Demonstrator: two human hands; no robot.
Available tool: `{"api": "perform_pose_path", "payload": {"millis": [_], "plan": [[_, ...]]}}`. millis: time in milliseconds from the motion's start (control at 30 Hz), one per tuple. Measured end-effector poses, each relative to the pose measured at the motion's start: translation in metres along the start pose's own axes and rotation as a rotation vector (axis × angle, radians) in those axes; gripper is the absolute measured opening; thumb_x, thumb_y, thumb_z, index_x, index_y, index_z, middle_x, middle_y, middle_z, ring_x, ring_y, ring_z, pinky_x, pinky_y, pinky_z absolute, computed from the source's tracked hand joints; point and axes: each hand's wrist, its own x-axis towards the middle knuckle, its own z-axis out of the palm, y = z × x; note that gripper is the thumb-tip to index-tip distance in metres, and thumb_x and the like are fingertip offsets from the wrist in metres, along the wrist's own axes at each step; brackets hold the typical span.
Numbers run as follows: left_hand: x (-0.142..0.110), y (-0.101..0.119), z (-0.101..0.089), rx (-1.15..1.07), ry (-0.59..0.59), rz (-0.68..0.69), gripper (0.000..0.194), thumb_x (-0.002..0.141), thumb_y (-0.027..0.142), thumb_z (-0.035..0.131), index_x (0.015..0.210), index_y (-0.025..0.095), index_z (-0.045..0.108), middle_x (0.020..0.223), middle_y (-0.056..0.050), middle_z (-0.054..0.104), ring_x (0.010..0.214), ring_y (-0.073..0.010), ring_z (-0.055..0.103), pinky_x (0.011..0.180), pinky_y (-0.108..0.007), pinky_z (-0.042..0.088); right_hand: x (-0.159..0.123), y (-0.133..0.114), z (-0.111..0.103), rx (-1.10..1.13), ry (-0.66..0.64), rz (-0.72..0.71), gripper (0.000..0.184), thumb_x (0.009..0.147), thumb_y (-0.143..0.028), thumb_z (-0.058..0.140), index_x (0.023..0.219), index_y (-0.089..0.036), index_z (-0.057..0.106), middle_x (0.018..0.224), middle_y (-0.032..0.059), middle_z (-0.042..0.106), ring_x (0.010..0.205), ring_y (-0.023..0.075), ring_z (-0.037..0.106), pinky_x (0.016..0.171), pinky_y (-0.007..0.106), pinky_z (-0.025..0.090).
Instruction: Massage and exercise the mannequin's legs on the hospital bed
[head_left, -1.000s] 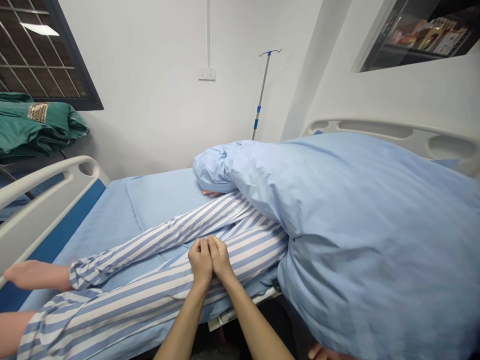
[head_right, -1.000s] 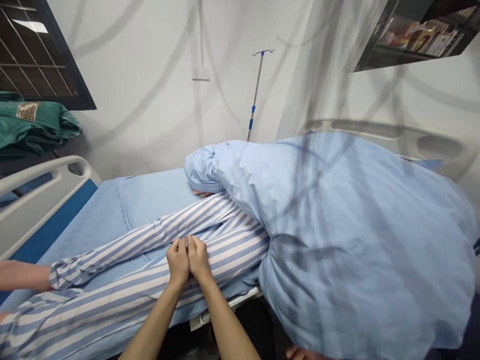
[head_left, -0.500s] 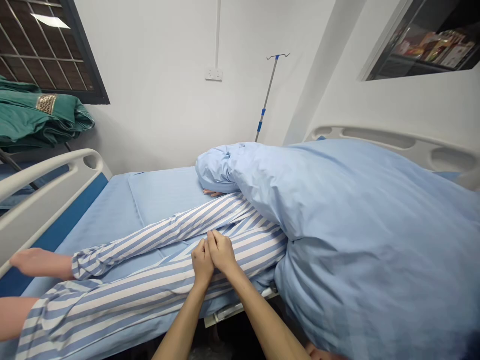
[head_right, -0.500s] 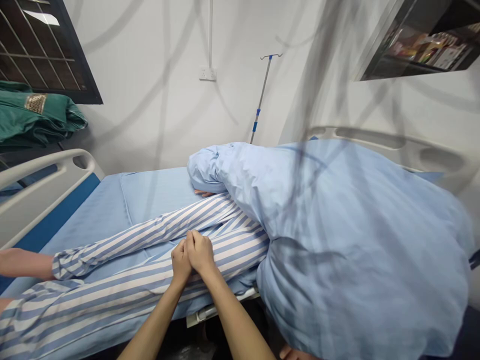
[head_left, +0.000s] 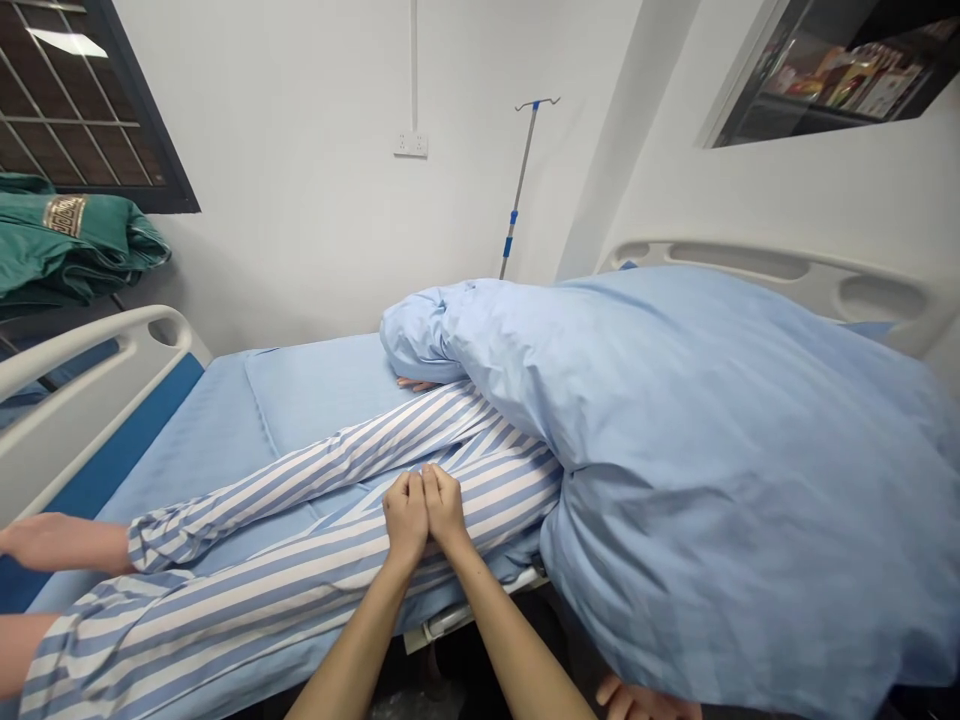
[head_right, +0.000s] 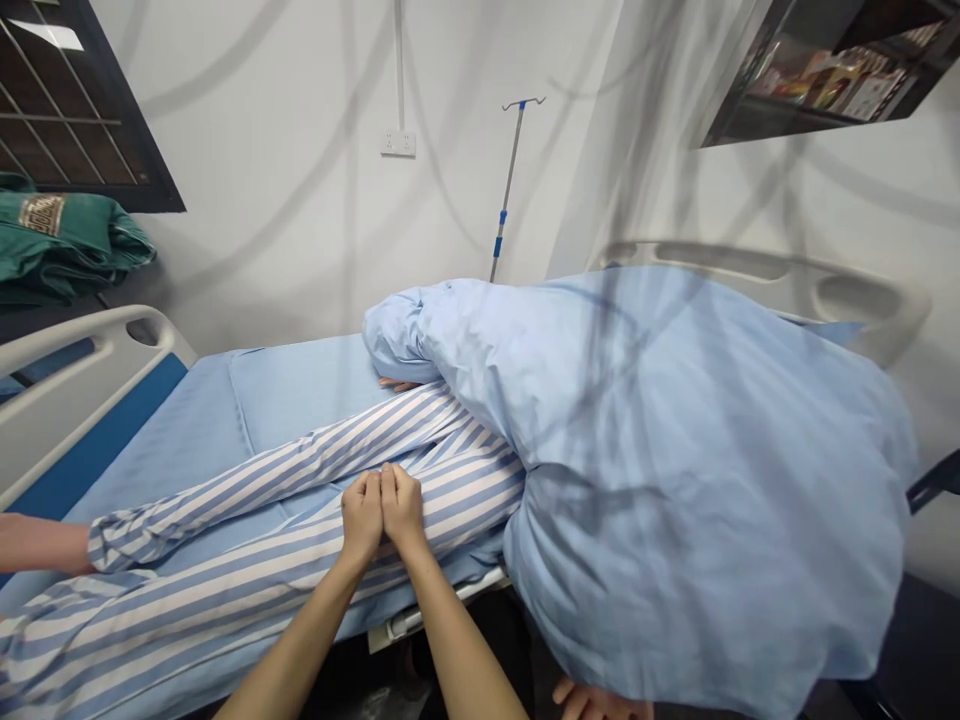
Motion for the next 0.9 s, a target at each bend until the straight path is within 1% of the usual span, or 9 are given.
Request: {"api": "perform_pose_path", "payload": {"millis": [100,167,267,367,500,567,633,767,900], "plan": [[0.001,0.021,0.01,-0.06,-0.007,0.044,0.034,0.079,0.032,0.041,0.05,0.019,0.03,0.046,0.005,0.032,0.047,-0.0082,0.03,0.048,-0.022,0.024,0.004,0.004,-0.004,0.148,0.037,0.037,0.034,0.086,-0.037,0.03,0.058,-0.02,0.039,0.055,-0.0017,0.044,0.053,0.0112,0.04,0.052,0.023,0.033],[0.003,0.024,0.015,-0.087,0.003,0.06,0.034,0.078,0.033,0.042,0.05,0.019,0.028,0.046,0.006,0.03,0.046,-0.008,0.029,0.047,-0.022,0.024,0.006,0.005,-0.006,0.188,0.036,0.05,0.033,0.085,-0.037,0.03,0.059,-0.02,0.04,0.056,-0.0008,0.046,0.054,0.0118,0.04,0.052,0.023,0.034],[0.006,0.011,0.019,-0.053,0.022,0.021,0.035,0.079,0.032,0.04,0.049,0.019,0.028,0.044,0.005,0.031,0.045,-0.0084,0.029,0.047,-0.023,0.023,0.006,0.005,-0.005,0.183,0.06,0.08,0.033,0.086,-0.038,0.032,0.058,-0.02,0.038,0.054,-0.002,0.043,0.053,0.0111,0.038,0.051,0.023,0.034],[0.008,-0.005,0.019,0.053,-0.009,0.034,0.034,0.08,0.03,0.038,0.05,0.019,0.03,0.044,0.005,0.034,0.046,-0.0089,0.031,0.049,-0.024,0.023,0.004,0.004,-0.003,0.189,0.09,0.081,0.033,0.086,-0.037,0.033,0.058,-0.02,0.036,0.053,-0.0034,0.038,0.052,0.0101,0.037,0.051,0.022,0.032],[0.009,-0.011,0.017,0.089,-0.027,0.049,0.034,0.081,0.03,0.037,0.05,0.019,0.03,0.044,0.005,0.035,0.046,-0.0092,0.032,0.051,-0.024,0.023,0.005,0.003,-0.002,0.191,0.087,0.076,0.034,0.087,-0.037,0.032,0.058,-0.02,0.035,0.054,-0.0035,0.038,0.052,0.01,0.037,0.051,0.022,0.032],[0.009,-0.01,0.017,0.08,-0.03,0.033,0.034,0.082,0.031,0.036,0.051,0.019,0.031,0.044,0.005,0.036,0.046,-0.0094,0.033,0.051,-0.024,0.023,0.007,0.0,-0.004,0.136,0.058,0.078,0.035,0.087,-0.037,0.032,0.057,-0.02,0.035,0.053,-0.0032,0.039,0.052,0.0102,0.038,0.05,0.022,0.03],[0.009,-0.011,0.017,0.066,-0.035,0.031,0.034,0.083,0.032,0.035,0.051,0.019,0.034,0.045,0.004,0.039,0.047,-0.0097,0.034,0.051,-0.024,0.024,0.011,-0.007,-0.01,0.014,0.014,0.051,0.035,0.087,-0.037,0.033,0.056,-0.019,0.036,0.052,-0.0027,0.041,0.051,0.0103,0.038,0.05,0.022,0.028],[0.009,-0.014,0.017,0.034,-0.054,0.074,0.034,0.085,0.032,0.031,0.055,0.019,0.039,0.05,0.002,0.046,0.049,-0.0104,0.037,0.052,-0.024,0.025,0.018,-0.02,-0.021,-0.243,-0.111,-0.093,0.033,0.086,-0.035,0.035,0.059,-0.019,0.044,0.051,-0.0017,0.045,0.049,0.01,0.038,0.051,0.024,0.024],[0.007,-0.013,0.018,0.069,-0.022,0.096,0.034,0.086,0.03,0.029,0.055,0.02,0.04,0.051,0.001,0.047,0.05,-0.0107,0.039,0.052,-0.024,0.026,0.019,-0.01,-0.026,-0.231,-0.154,-0.113,0.034,0.088,-0.034,0.032,0.06,-0.019,0.045,0.052,-0.0015,0.046,0.05,0.0101,0.039,0.051,0.024,0.024]]}}
